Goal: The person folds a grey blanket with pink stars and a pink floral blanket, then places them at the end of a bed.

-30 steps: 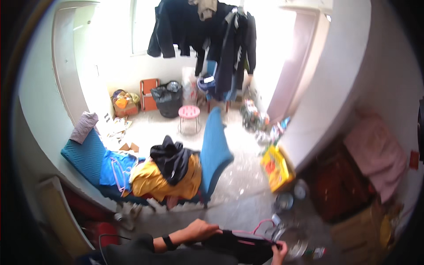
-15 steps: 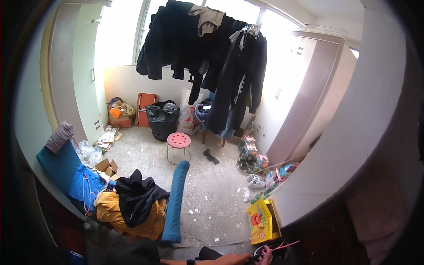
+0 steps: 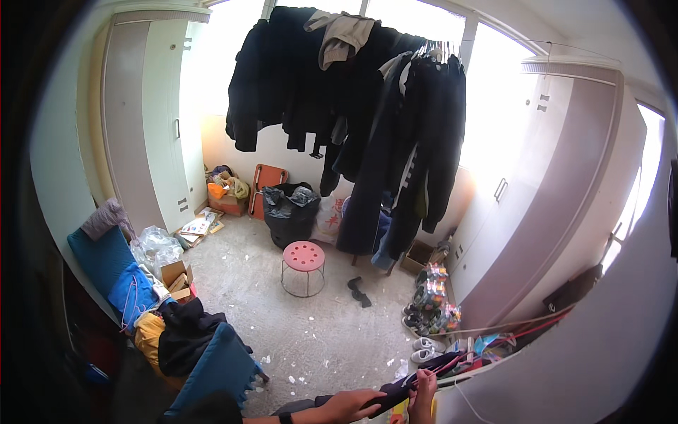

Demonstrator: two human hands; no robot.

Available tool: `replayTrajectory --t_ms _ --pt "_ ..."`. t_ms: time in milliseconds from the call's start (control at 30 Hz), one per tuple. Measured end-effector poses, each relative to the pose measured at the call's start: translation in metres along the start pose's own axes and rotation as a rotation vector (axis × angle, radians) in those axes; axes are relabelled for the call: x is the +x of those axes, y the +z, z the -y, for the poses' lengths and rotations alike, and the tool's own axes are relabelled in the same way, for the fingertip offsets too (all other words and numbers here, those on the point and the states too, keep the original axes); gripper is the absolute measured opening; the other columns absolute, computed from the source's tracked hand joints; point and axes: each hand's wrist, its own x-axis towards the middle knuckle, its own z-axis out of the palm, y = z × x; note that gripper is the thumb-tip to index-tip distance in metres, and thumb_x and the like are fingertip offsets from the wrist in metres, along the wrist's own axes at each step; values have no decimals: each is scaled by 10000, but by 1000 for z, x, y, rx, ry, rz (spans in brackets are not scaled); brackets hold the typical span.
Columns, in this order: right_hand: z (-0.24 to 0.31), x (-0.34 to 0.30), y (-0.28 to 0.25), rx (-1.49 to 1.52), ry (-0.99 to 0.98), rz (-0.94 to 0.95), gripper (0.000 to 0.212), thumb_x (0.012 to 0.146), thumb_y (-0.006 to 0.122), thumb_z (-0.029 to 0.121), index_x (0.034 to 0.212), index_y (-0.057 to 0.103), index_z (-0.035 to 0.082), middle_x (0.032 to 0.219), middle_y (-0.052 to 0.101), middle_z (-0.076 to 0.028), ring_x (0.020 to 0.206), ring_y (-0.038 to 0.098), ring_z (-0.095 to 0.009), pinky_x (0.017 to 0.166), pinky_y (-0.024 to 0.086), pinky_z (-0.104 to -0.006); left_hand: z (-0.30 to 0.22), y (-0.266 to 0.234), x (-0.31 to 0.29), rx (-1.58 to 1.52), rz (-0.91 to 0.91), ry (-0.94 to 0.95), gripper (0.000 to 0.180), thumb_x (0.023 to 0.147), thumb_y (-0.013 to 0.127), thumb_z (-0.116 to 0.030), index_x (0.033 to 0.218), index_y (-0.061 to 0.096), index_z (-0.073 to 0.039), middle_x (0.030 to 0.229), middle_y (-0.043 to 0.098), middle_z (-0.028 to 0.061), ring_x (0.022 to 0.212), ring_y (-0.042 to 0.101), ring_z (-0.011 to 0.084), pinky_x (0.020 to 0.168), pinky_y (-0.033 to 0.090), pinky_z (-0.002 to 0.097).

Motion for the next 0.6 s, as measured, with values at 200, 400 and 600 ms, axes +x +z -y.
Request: replayTrajectory --t_ms 200,400,600 --pt "56 170 61 -149 -123 61 283 745 658 195 926 459 109 712 442 38 577 424 -31 436 318 -155 85 -16 146 210 -219 11 562 760 648 -307 1235 451 -79 1028 565 174 921 561 328 791 446 390" --pt "151 368 104 -17 -344 49 249 766 640 252 872 461 115 677 441 35 558 428 -31 469 322 -160 174 -46 329 -142 -33 114 616 705 707 -200 1240 443 -45 1036 577 149 973 567 291 841 443 342" --pt "363 497 218 -129 -353 251 235 743 629 271 822 458 130 634 435 31 521 457 -44 454 371 -166 198 -67 559 -209 -98 315 689 704 699 -169 1294 366 -44 1241 445 158 1122 479 289 912 398 345"
